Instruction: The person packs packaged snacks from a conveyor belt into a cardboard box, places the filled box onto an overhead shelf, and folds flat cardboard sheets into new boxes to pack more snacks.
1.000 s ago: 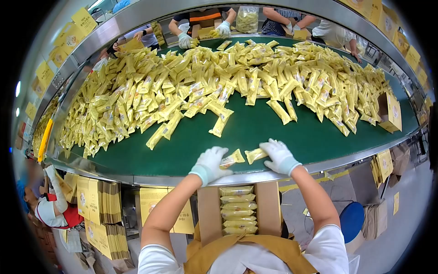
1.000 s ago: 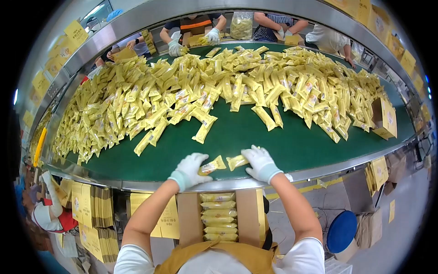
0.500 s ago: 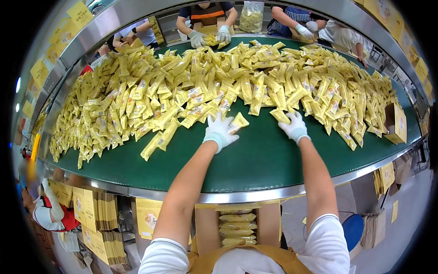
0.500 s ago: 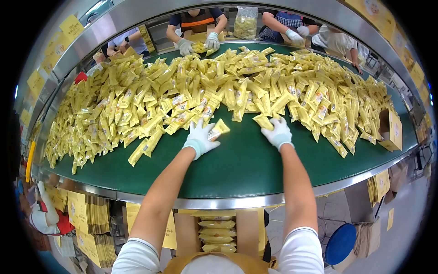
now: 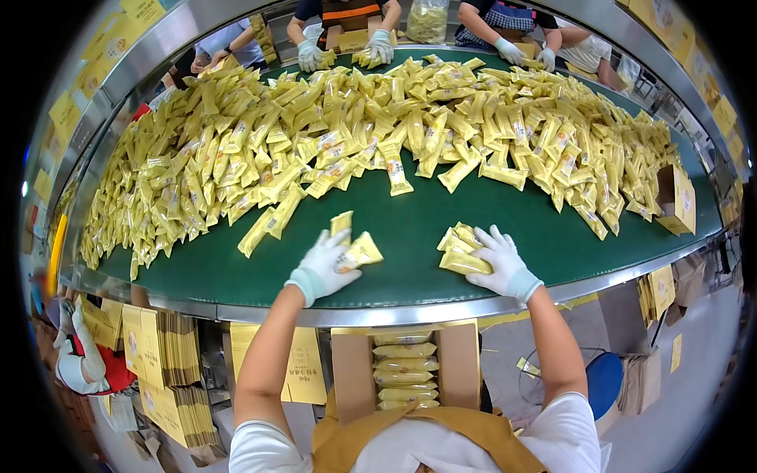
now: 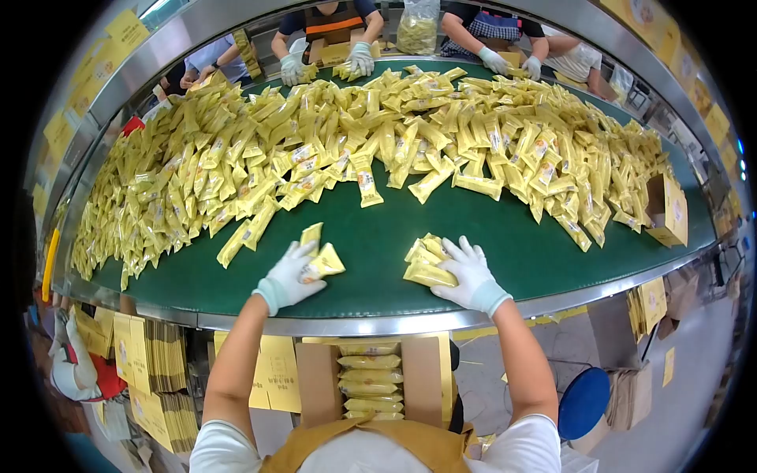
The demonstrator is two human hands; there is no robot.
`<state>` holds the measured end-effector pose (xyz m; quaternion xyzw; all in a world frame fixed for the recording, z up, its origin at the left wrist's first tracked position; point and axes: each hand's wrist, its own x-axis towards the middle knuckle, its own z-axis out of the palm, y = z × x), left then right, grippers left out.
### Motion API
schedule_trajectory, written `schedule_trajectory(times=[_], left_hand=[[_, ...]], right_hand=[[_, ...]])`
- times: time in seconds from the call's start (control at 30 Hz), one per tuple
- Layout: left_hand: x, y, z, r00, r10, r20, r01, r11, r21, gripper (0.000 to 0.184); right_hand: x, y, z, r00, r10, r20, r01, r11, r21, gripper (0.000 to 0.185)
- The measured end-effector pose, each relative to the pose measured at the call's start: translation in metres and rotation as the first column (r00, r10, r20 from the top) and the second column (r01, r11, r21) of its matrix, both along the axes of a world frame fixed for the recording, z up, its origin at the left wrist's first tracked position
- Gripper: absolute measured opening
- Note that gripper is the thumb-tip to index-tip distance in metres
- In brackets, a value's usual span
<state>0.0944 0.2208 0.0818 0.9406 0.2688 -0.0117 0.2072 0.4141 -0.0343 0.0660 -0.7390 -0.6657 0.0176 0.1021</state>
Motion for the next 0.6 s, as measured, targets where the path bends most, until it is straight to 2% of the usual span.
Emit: schedule_trajectory(times=[0.03,0.07,0.1,0.13,0.17,0.23,0.27,0.3,0.37,0.47,0.57,0.6], left_hand=[[-0.007,0.0,0.012,0.996,0.083,-0.023,-0.084,0.996,-0.017,0.057],[-0.016,0.008,0.004,0.988,0.127,0.089,-0.128,0.992,0.013,0.058],[-0.015,-0.001,0.024,0.935,0.324,0.143,-0.311,0.945,-0.106,0.057],[-0.013,-0.001,0.025,0.923,0.371,0.105,-0.362,0.927,-0.097,0.056],[-0.011,-0.002,0.026,0.906,0.418,0.069,-0.412,0.907,-0.085,0.056],[0.0,-0.022,0.03,0.925,0.381,0.014,-0.381,0.923,0.057,0.054],[0.004,-0.026,0.023,0.942,0.327,-0.078,-0.316,0.94,0.127,0.052],[0.009,-0.033,0.019,0.929,0.337,-0.155,-0.294,0.923,0.248,0.052],[0.016,-0.043,0.012,0.899,0.41,-0.152,-0.334,0.868,0.368,0.053],[0.01,-0.045,-0.001,0.91,0.401,-0.11,-0.343,0.874,0.344,0.053],[0.001,-0.049,0.002,0.917,0.39,-0.088,-0.353,0.893,0.281,0.046],[-0.001,-0.049,0.005,0.925,0.371,-0.086,-0.339,0.905,0.259,0.048]], right_hand=[[0.0,-0.003,0.007,0.986,-0.046,-0.162,0.055,0.997,0.047,0.046],[0.0,-0.005,0.014,0.944,-0.083,-0.321,0.116,0.99,0.085,0.047],[-0.001,-0.006,0.024,0.874,-0.108,-0.474,0.181,0.977,0.111,0.047],[-0.008,-0.004,0.04,0.784,-0.194,-0.59,0.282,0.958,0.059,0.047],[-0.014,-0.001,0.04,0.823,-0.233,-0.518,0.296,0.954,0.041,0.046],[-0.021,0.009,0.028,0.882,-0.303,-0.361,0.329,0.944,0.011,0.046],[-0.023,0.017,0.009,0.932,-0.328,-0.153,0.32,0.944,-0.075,0.043],[-0.033,0.02,-0.004,0.94,-0.335,-0.06,0.337,0.942,0.015,0.04],[-0.043,0.028,-0.014,0.923,-0.383,0.033,0.382,0.924,0.032,0.039],[-0.049,0.03,-0.004,0.924,-0.381,0.034,0.382,0.914,-0.134,0.039],[-0.042,0.022,-0.025,0.96,-0.267,-0.079,0.247,0.947,-0.204,0.041],[-0.044,0.019,-0.014,0.979,-0.17,-0.112,0.137,0.956,-0.259,0.038]])
